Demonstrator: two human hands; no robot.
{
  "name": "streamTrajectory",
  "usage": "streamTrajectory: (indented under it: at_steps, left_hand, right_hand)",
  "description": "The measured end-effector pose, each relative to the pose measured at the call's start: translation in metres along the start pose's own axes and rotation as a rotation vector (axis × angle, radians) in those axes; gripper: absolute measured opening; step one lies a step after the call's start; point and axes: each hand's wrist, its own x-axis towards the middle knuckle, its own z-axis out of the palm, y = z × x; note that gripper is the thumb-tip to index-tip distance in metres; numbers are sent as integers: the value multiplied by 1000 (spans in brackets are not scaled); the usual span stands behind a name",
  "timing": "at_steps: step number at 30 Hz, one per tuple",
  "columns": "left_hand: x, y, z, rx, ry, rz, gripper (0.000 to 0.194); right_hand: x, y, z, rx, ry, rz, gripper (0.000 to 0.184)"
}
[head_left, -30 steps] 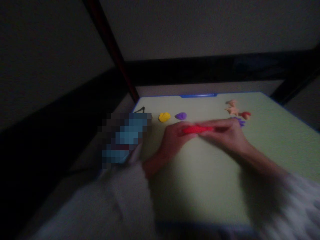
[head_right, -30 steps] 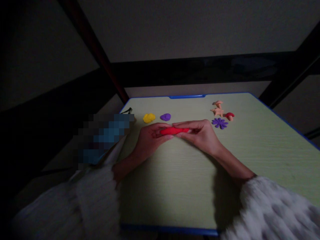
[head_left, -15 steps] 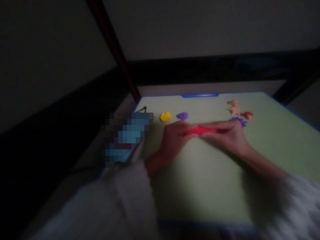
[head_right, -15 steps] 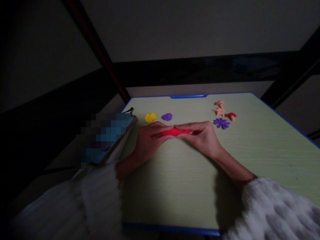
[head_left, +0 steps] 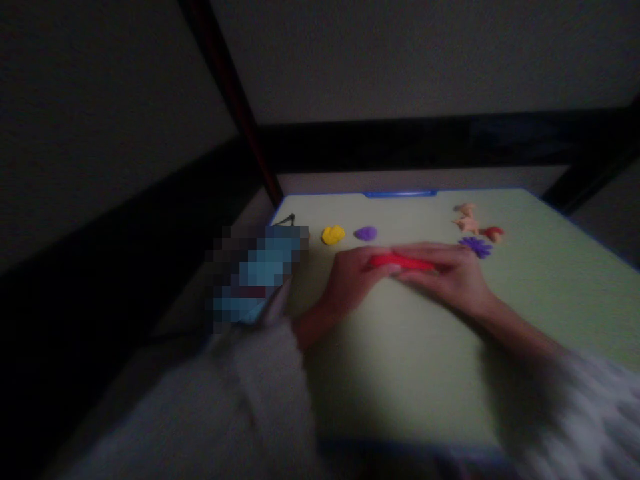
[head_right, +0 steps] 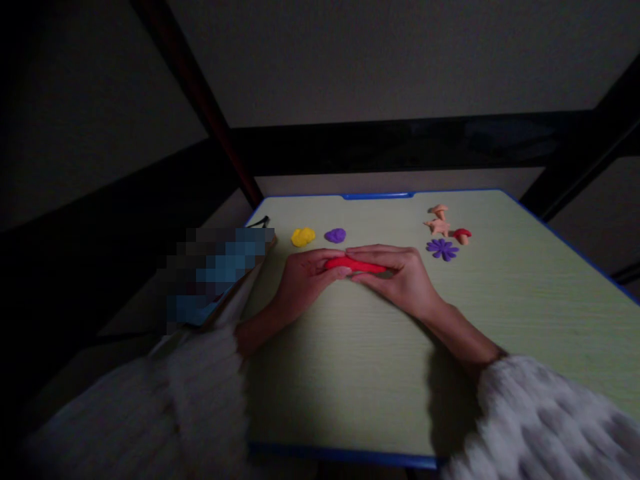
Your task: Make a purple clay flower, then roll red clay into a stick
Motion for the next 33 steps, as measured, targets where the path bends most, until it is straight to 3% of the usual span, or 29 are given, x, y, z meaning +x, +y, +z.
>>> streamTrajectory:
  at_steps: [6, 15, 19, 27, 33]
  left_hand:
    - [-3, 4, 2, -20, 4, -69, 19]
    - [0, 0, 0, -72, -35, -154, 18]
    - [2, 0, 1, -139, -81, -166, 26]
    - [0, 0, -2, -209, -229, -274, 25]
    - [0, 2, -2, -194, -222, -307, 16]
  right_hand:
    - [-5, 0, 3, -173, -2, -104, 22]
    - [-4, 1, 2, -221, -53, -173, 22]
    - [-2, 7, 0, -252, -49, -258, 29]
    - [-3, 9, 3, -285, -60, -327, 20]
    - [-5, 13, 2, -288, -107, -397, 18]
